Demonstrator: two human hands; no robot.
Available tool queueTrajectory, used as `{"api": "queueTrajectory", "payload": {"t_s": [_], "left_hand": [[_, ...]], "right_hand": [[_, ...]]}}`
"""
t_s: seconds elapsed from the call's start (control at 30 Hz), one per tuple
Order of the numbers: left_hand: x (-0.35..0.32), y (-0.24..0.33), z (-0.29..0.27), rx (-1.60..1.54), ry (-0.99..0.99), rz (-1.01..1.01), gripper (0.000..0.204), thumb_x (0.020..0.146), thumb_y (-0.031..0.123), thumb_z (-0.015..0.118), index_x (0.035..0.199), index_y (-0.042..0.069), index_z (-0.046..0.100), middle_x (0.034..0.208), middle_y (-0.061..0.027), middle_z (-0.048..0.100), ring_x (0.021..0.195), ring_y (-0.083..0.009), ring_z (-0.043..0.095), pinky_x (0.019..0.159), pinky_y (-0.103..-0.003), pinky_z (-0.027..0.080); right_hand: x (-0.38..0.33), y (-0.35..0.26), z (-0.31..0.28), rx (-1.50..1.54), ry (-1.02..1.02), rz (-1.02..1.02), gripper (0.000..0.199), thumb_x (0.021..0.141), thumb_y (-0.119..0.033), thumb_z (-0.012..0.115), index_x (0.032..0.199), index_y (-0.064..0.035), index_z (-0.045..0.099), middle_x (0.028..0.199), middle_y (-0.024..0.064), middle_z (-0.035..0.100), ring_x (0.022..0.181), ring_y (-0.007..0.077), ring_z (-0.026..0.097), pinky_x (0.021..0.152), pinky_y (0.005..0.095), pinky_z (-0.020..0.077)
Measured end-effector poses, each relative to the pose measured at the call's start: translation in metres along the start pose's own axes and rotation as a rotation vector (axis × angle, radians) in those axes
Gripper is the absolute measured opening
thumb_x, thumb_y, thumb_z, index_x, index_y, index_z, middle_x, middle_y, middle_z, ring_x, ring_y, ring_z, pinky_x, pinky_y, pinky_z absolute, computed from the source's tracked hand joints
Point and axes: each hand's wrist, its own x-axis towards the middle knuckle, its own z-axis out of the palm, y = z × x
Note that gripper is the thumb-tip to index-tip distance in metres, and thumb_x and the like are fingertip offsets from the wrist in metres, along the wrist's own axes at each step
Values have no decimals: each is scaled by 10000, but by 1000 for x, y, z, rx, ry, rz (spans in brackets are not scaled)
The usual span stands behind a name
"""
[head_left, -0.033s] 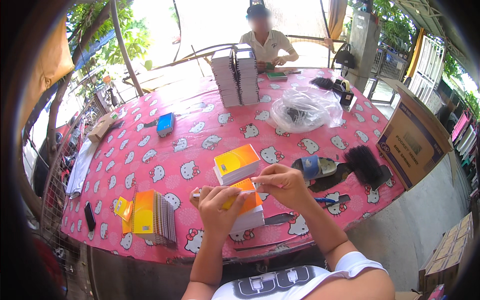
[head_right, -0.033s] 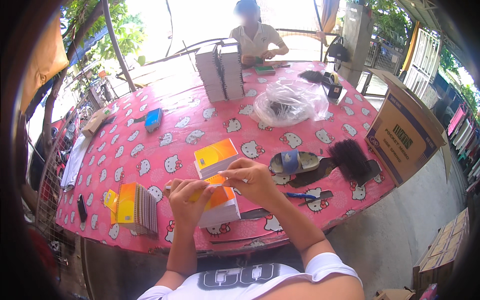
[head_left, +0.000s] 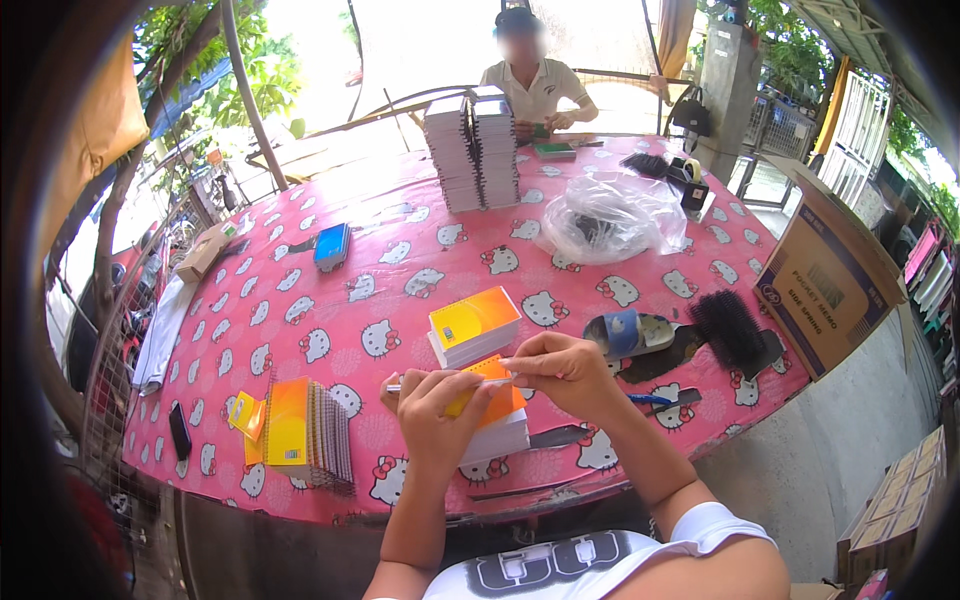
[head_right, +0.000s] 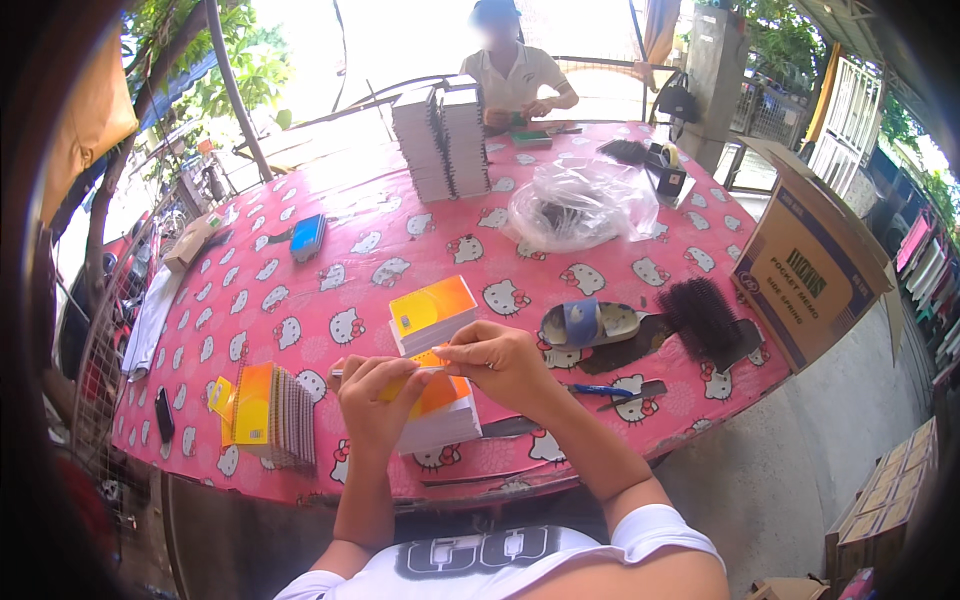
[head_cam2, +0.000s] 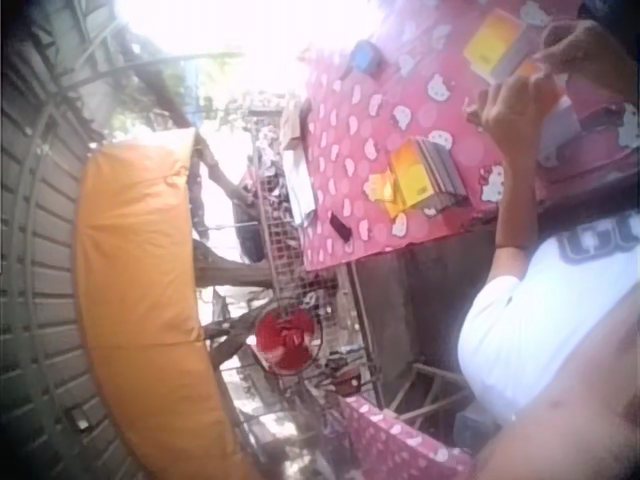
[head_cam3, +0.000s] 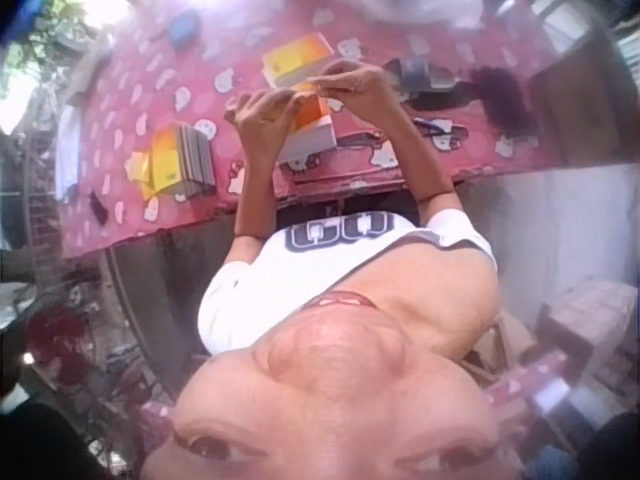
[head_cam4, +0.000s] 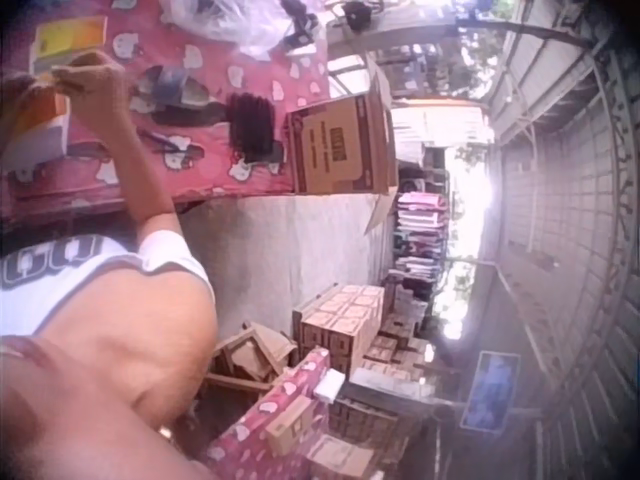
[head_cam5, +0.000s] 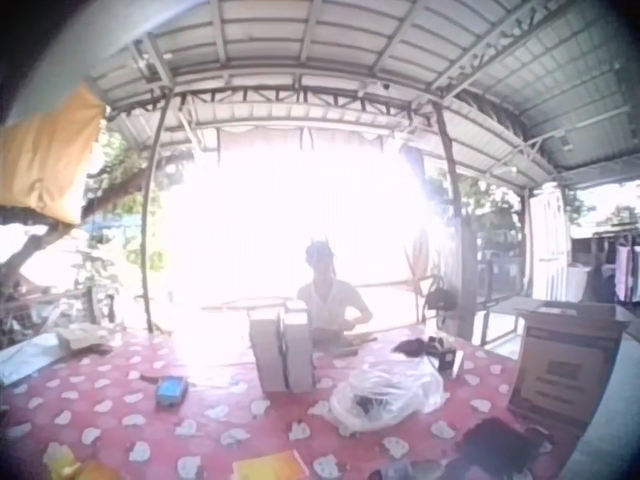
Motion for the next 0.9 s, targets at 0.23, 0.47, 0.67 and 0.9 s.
{"api": "queueTrajectory", "payload": {"t_s": [0.23,0.47,0.67,0.9], "left_hand": [[-2,-2,1,-17,27,11,165,692,268,787,756,129,722,754,30,679,735,-137,529,884,-358,274],[-2,2,2,11,54,50,166,664,131,802,797,79,716,779,-2,679,740,-155,518,738,-298,417],[-2,3,-6,-50,11,-24,159,675,86,772,823,100,717,805,-4,681,752,-154,523,739,-295,409],[0,-5,-3,-138,-5,40,78,735,97,719,800,140,729,810,28,678,746,-151,541,740,-287,360]], "right_hand": [[9,-10,-7,59,-92,92,216,755,16,714,962,-47,718,860,42,647,749,107,605,666,232,494],[12,-20,-7,-130,-218,198,200,815,-28,650,1014,-48,661,827,80,643,731,170,638,644,287,503],[5,-31,1,-500,-87,-71,175,812,-112,652,973,-65,599,830,73,615,732,274,626,601,355,496],[8,-28,9,-530,-90,-5,147,798,-144,672,908,-76,602,836,67,606,741,275,621,628,396,485]]}}
